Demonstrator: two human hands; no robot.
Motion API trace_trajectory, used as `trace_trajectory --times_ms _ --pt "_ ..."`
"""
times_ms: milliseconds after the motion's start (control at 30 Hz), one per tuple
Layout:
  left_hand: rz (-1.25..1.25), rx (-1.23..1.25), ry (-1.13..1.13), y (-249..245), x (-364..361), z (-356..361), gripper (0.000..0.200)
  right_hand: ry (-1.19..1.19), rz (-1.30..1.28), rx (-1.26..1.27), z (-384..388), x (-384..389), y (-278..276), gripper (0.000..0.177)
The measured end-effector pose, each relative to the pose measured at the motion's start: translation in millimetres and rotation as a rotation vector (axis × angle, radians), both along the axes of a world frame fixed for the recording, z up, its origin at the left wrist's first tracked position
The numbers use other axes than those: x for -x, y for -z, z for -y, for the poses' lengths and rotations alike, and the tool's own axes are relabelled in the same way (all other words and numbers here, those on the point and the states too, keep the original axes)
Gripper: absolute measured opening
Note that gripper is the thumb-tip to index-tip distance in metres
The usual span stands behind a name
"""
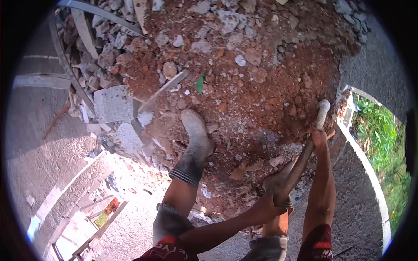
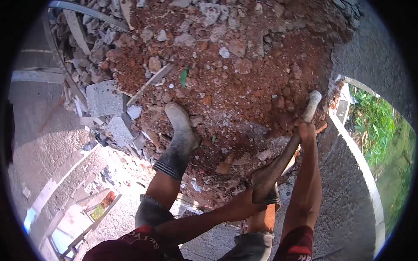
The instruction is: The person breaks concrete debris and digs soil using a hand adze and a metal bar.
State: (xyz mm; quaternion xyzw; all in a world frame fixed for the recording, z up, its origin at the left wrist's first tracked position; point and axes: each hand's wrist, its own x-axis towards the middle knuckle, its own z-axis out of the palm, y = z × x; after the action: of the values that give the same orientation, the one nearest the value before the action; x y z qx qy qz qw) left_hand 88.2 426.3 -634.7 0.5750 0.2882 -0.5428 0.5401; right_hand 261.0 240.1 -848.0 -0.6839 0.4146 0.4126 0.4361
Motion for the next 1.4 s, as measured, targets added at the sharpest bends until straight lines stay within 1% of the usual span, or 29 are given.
trace_trajectory --times_ms 33,133,167,200,233,300,333,367,433,467,500,533,567,633,700,733,833,900,967,1000,1067,1100,1167,1233,1267,1300,1333,1367,1400 --pt "-0.061 0.050 0.030 -19.9 -37.5 -32.1 0.074 0.074 0.052 -0.056 -1.5 5.3 9.4 0.032" --pt "0.013 0.105 0.002 -59.9 -91.6 -108.4 0.068 0.321 0.018 -0.162 -38.5 0.3 -29.6 0.026" --pt "-0.041 0.048 0.197 -66.5 -97.7 -126.7 0.066 0.315 0.029 -0.168 -53.2 3.6 -37.8 0.026" --pt "-0.092 -0.004 0.389 -72.9 -103.8 -143.5 0.063 0.458 0.043 -0.262 -69.8 11.9 -38.9 0.024" --pt "-0.077 -0.019 0.431 -83.9 -108.8 -168.0 0.063 0.600 0.060 -0.357 -85.8 13.1 -45.0 0.022" --pt "0.026 -0.056 0.521 -129.3 -121.2 -236.5 0.059 0.690 0.079 -0.268 -158.3 8.5 -93.6 0.020" --pt "0.122 -0.180 0.615 -153.4 -118.6 -273.9 0.057 0.732 0.099 -0.294 -200.9 9.0 -117.0 0.020" --pt "0.040 -0.190 0.594 -193.6 -131.8 -314.1 0.055 0.795 0.072 -0.249 -253.8 6.1 -154.0 0.020" --pt "0.073 -0.489 0.695 -252.6 -109.2 -388.5 0.044 0.904 0.069 -0.382 -359.4 11.8 -228.4 0.023" --pt "0.154 -0.635 0.723 -276.7 -84.1 -430.0 0.036 0.797 -0.092 -0.534 -396.4 18.5 -253.4 0.026" --pt "0.217 -0.777 0.804 -301.7 -69.2 -455.1 0.033 0.908 -0.047 -0.706 -442.2 32.9 -271.7 0.030" --pt "0.176 -0.860 0.717 -318.8 -34.8 -486.5 0.033 0.796 -0.085 -0.923 -469.0 46.5 -284.3 0.033" --pt "0.198 -0.940 0.764 -330.4 -12.5 -495.5 0.033 0.809 -0.076 -0.945 -502.5 63.8 -291.7 0.036" --pt "0.260 -0.932 0.649 -334.1 14.4 -494.5 0.022 0.574 0.238 -0.777 -519.0 76.0 -311.1 0.039" --pt "0.423 -0.893 0.623 -296.1 49.8 -487.5 0.025 0.798 0.317 -0.832 -481.6 58.3 -325.4 0.038" --pt "0.405 -0.898 0.613 -269.5 48.5 -464.5 0.027 0.907 0.343 -0.843 -460.7 53.0 -311.0 0.041" --pt "0.509 -0.779 0.457 -168.6 17.3 -356.1 0.026 0.824 0.501 -0.668 -348.7 17.3 -253.6 0.037" --pt "0.486 -0.652 0.392 -95.9 1.0 -276.1 0.030 0.731 0.602 -0.383 -267.2 -23.1 -218.3 0.035" --pt "0.574 -0.599 0.301 -20.5 -4.8 -186.4 0.036 0.578 0.685 -0.212 -187.8 -56.7 -180.3 0.029" --pt "0.583 -0.552 0.302 15.4 -4.0 -144.7 0.038 0.399 0.715 -0.111 -146.7 -67.8 -155.3 0.028" --pt "0.553 -0.425 0.097 66.5 -10.6 -62.5 0.043 0.178 0.800 0.006 -73.4 -87.0 -91.1 0.032" --pt "0.566 -0.415 0.057 85.3 -14.6 -24.3 0.036 0.048 0.801 0.069 -45.9 -96.4 -70.5 0.034" --pt "0.449 -0.336 -0.092 126.0 -11.2 46.0 0.036 -0.113 0.751 0.058 -9.2 -114.7 -38.8 0.038" --pt "0.519 -0.315 -0.186 167.8 -3.6 110.2 0.040 -0.192 0.681 0.043 20.6 -126.4 6.3 0.047" --pt "0.383 -0.265 -0.236 175.4 -9.7 131.6 0.042 -0.210 0.658 0.032 32.5 -131.1 30.7 0.047" --pt "0.250 -0.212 -0.283 181.0 -12.8 153.0 0.044 -0.449 0.604 0.229 43.6 -130.8 51.4 0.053" --pt "0.256 -0.218 -0.331 185.7 -5.4 177.7 0.045 -0.684 0.538 0.427 53.4 -130.6 70.9 0.059" --pt "0.268 -0.226 -0.371 190.7 4.3 200.5 0.046 -0.774 0.506 0.503 60.0 -124.2 89.1 0.060" --pt "0.293 -0.307 -0.397 186.5 7.4 211.3 0.045 -0.770 0.486 0.472 63.4 -118.0 98.3 0.061"
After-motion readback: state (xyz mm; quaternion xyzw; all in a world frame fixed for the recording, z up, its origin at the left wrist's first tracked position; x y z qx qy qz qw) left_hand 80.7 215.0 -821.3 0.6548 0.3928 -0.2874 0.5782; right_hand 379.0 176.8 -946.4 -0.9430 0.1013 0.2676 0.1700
